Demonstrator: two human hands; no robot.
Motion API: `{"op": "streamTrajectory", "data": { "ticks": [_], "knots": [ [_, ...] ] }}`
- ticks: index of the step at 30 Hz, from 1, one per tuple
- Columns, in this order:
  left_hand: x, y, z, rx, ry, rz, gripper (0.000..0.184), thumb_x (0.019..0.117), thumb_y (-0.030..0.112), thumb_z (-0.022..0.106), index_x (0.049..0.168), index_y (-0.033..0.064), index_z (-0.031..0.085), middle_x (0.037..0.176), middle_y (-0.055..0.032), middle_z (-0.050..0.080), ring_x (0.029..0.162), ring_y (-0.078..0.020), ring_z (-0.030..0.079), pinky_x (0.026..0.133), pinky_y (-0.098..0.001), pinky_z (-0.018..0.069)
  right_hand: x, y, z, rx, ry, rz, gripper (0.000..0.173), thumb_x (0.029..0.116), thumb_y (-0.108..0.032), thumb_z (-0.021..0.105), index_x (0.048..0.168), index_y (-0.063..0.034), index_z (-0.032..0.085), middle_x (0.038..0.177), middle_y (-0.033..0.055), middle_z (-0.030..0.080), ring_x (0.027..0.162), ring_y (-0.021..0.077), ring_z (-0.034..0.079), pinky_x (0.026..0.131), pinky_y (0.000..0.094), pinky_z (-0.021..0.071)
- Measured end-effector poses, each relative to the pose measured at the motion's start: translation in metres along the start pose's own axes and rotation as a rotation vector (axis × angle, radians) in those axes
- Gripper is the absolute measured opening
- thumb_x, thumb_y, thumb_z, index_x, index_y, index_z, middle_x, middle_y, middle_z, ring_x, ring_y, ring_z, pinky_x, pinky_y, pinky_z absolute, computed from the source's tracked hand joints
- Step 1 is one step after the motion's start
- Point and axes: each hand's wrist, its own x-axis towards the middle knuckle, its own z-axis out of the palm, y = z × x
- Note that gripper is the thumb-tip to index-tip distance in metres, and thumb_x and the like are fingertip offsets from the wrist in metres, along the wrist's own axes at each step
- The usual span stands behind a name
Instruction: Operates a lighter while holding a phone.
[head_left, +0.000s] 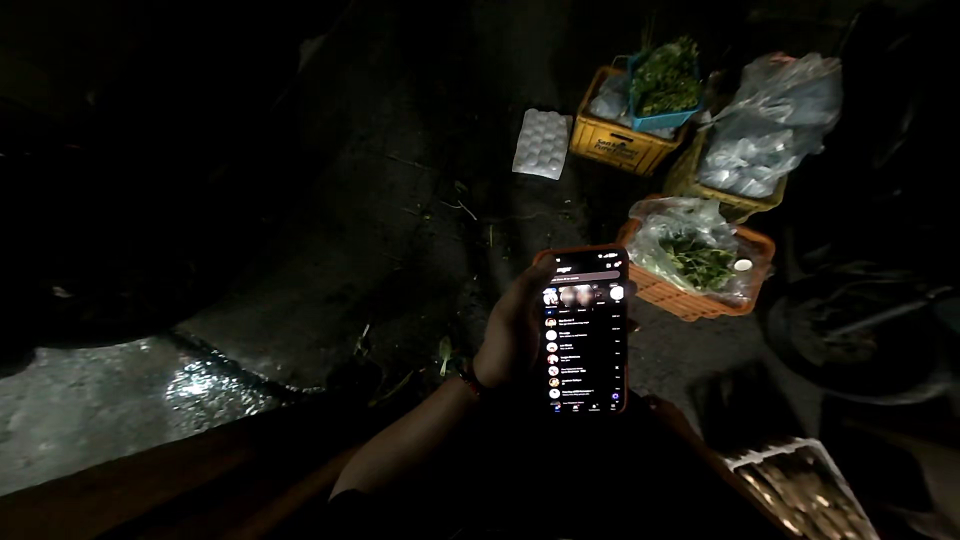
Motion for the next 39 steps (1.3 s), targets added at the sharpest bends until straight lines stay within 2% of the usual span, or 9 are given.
{"op": "streamTrajectory", "data": {
  "ticks": [6,11,13,14,17,21,32,35,39],
  "knots": [
    [0.000,0.000,0.001,-0.009,0.010,-0.005,0.045,0.1096,0.031,0.022,0.119,0.0152,0.063,0.102,-0.0031,0.074,0.091,-0.0107,0.072,0.080,-0.0303,0.0619,-0.056,-0.067,-0.035,0.001,-0.144,0.177,0.043,0.1104,-0.024,0.048,0.145,0.0022,0.051,0.136,0.0307,0.058,0.120,0.0428,0.061,0.103,0.0549,0.0467],
    [0.000,0.000,0.001,0.001,-0.003,0.001,0.046,0.1100,0.033,0.023,0.119,0.0142,0.064,0.102,-0.0045,0.074,0.090,-0.0120,0.073,0.079,-0.0309,0.0624,-0.003,0.013,0.002,-0.073,0.049,-0.173,0.042,0.1090,-0.031,0.050,0.131,0.0017,0.063,0.110,0.0312,0.069,0.091,0.0429,0.070,0.078,0.0583,0.0576],
    [0.000,0.000,0.002,0.003,0.005,-0.002,0.046,0.1098,0.032,0.022,0.119,0.0146,0.064,0.102,-0.0038,0.074,0.090,-0.0114,0.073,0.079,-0.0303,0.0623,-0.020,-0.009,-0.017,-0.125,-0.125,-0.094,0.046,0.1123,-0.030,0.042,0.144,0.0011,0.052,0.126,0.0307,0.063,0.106,0.0412,0.066,0.092,0.0549,0.0526],
    [0.000,-0.001,0.001,-0.002,0.004,-0.005,0.046,0.1097,0.032,0.022,0.119,0.0145,0.063,0.102,-0.0039,0.074,0.090,-0.0115,0.073,0.079,-0.0307,0.0621,-0.028,-0.014,-0.014,-0.114,-0.018,-0.146,0.044,0.1109,-0.028,0.045,0.135,0.0059,0.059,0.113,0.0327,0.067,0.093,0.0418,0.069,0.080,0.0541,0.0557],
    [0.001,-0.002,0.001,-0.011,0.004,-0.020,0.046,0.1100,0.035,0.023,0.120,0.0139,0.063,0.103,-0.0051,0.074,0.091,-0.0128,0.073,0.080,-0.0323,0.0622,-0.022,-0.034,-0.021,-0.050,-0.127,0.111,0.044,0.1116,-0.029,0.045,0.143,0.0011,0.054,0.131,0.0299,0.062,0.115,0.0422,0.063,0.100,0.0554,0.0477],
    [0.002,-0.003,0.001,-0.014,-0.008,-0.027,0.047,0.1101,0.038,0.024,0.122,0.0139,0.062,0.103,-0.0069,0.074,0.091,-0.0144,0.073,0.080,-0.0334,0.0626,0.028,0.016,-0.001,-0.061,-0.086,0.046,0.041,0.1099,-0.030,0.049,0.136,0.0007,0.059,0.118,0.0266,0.067,0.100,0.0373,0.068,0.090,0.0543,0.0524],
    [0.003,-0.004,0.003,-0.033,-0.002,-0.025,0.044,0.1089,0.035,0.026,0.121,0.0140,0.062,0.104,-0.0063,0.074,0.092,-0.0147,0.073,0.080,-0.0341,0.0625,0.030,0.026,-0.019,0.117,-0.178,0.074,0.047,0.1021,-0.025,0.066,0.145,-0.0085,0.054,0.131,0.0237,0.062,0.112,0.0388,0.063,0.091,0.0577,0.0517],
    [0.002,-0.004,0.003,-0.031,-0.004,-0.022,0.044,0.1093,0.036,0.025,0.122,0.0140,0.062,0.103,-0.0064,0.074,0.091,-0.0142,0.073,0.080,-0.0333,0.0624,0.047,0.062,-0.025,0.226,-0.240,-0.206,0.045,0.0979,-0.014,0.062,0.141,-0.0003,0.056,0.113,0.0258,0.068,0.084,0.0294,0.067,0.065,0.0433,0.0555],
    [0.002,-0.006,-0.001,-0.040,-0.055,-0.027,0.051,0.1093,0.039,0.021,0.127,0.0114,0.061,0.111,-0.0136,0.073,0.096,-0.0224,0.073,0.083,-0.0405,0.0623,0.041,0.031,-0.042,0.449,-0.143,0.030,0.053,0.1007,-0.003,0.059,0.151,-0.0089,0.043,0.117,0.0143,0.064,0.086,0.0191,0.063,0.074,0.0366,0.0546]
  ]
}}
